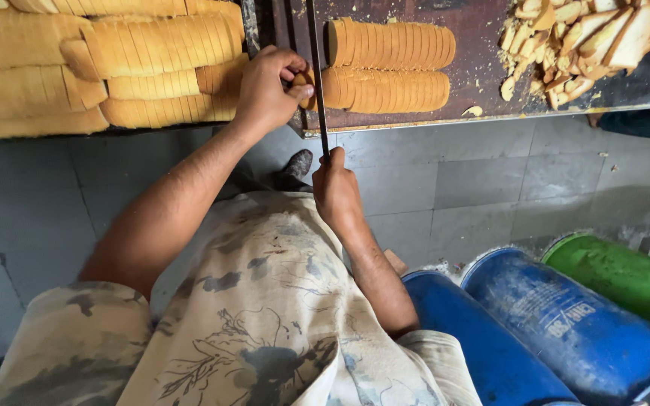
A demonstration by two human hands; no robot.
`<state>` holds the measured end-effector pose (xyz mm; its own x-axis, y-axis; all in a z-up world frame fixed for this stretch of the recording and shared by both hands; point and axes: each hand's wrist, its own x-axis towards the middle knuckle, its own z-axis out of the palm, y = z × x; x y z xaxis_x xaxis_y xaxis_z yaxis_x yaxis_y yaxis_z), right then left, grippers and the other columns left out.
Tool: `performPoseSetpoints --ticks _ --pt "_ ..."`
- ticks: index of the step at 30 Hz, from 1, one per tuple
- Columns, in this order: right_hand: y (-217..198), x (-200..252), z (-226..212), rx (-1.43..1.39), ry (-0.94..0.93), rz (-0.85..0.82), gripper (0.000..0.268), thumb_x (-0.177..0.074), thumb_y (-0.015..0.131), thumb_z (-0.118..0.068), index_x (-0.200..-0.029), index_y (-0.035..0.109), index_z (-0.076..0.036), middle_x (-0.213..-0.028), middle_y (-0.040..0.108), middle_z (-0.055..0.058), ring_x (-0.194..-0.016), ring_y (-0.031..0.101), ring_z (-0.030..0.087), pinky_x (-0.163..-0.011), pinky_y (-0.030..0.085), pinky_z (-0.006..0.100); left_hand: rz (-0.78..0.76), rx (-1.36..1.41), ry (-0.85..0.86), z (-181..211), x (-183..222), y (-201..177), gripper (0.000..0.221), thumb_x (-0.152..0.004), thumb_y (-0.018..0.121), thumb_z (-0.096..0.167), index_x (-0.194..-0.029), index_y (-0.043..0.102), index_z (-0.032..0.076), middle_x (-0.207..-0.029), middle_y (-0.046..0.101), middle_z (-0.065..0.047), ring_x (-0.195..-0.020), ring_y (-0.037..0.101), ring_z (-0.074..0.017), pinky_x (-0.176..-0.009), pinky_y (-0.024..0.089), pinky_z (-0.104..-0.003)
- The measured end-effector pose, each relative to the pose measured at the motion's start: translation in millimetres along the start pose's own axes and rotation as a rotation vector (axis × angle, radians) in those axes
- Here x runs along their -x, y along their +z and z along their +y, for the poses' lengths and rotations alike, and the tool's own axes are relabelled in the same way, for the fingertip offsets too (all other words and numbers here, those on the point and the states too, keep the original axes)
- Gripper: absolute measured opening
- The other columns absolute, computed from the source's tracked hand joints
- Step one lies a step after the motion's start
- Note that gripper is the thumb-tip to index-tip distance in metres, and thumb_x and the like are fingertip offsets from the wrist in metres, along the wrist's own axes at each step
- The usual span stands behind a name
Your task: The person slices bread rolls and loaves using a knife on a wooden board. The person places the bread onto the board, cuts it into slices or halves, and moves the pieces into trays or stacks.
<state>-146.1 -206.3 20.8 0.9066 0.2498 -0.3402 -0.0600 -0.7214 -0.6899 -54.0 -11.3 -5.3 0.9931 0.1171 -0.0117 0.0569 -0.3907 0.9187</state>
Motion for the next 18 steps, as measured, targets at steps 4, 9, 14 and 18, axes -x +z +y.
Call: performPoseSetpoints --ticks 4,9,14,18 --pt "2 2 0 0.031 0.016 -0.058 0.024 -0.095 0.055 -0.004 -0.110 0.041 0.008 -0.088 0.067 0.037 -0.082 0.065 0.058 -0.073 0.051 0.060 -0.022 -0.013 -0.074 5 -3 0 0.026 -0.077 0.089 0.003 -0.095 0.071 0.003 -0.099 0.068 -0.006 -0.086 0.069 -0.0155 -0.077 0.058 -0.030" --pt "-1 43 4 0.043 0.062 -0.106 0.029 -0.091 0.056 -0.004 -0.111 0.041 0.011 -0.083 0.066 0.036 -0.079 0.064 0.058 -0.068 0.050 0.059 -0.019 0.045 -0.103 -2 -4 3 0.024 -0.077 0.088 -0.002 -0.092 0.070 0.003 -0.096 0.068 -0.005 -0.085 0.070 -0.0121 -0.077 0.060 -0.026" --pt "12 6 1 0.054 0.088 -0.107 0.028 -0.092 0.056 -0.003 -0.111 0.041 0.011 -0.082 0.066 0.035 -0.077 0.066 0.054 -0.065 0.051 0.057 0.002 0.104 -0.051 -11 -5 9 0.021 -0.081 0.087 -0.002 -0.088 0.067 0.002 -0.095 0.070 -0.005 -0.087 0.074 -0.0118 -0.080 0.064 -0.025" --pt "13 -27 -2 0.017 0.028 -0.095 0.026 -0.092 0.057 -0.004 -0.106 0.041 0.010 -0.081 0.067 0.033 -0.078 0.066 0.053 -0.065 0.051 0.057 -0.002 0.130 -0.065 -13 -3 6 0.022 -0.078 0.088 -0.003 -0.084 0.067 0.001 -0.094 0.069 -0.007 -0.086 0.075 -0.0137 -0.077 0.064 -0.026"
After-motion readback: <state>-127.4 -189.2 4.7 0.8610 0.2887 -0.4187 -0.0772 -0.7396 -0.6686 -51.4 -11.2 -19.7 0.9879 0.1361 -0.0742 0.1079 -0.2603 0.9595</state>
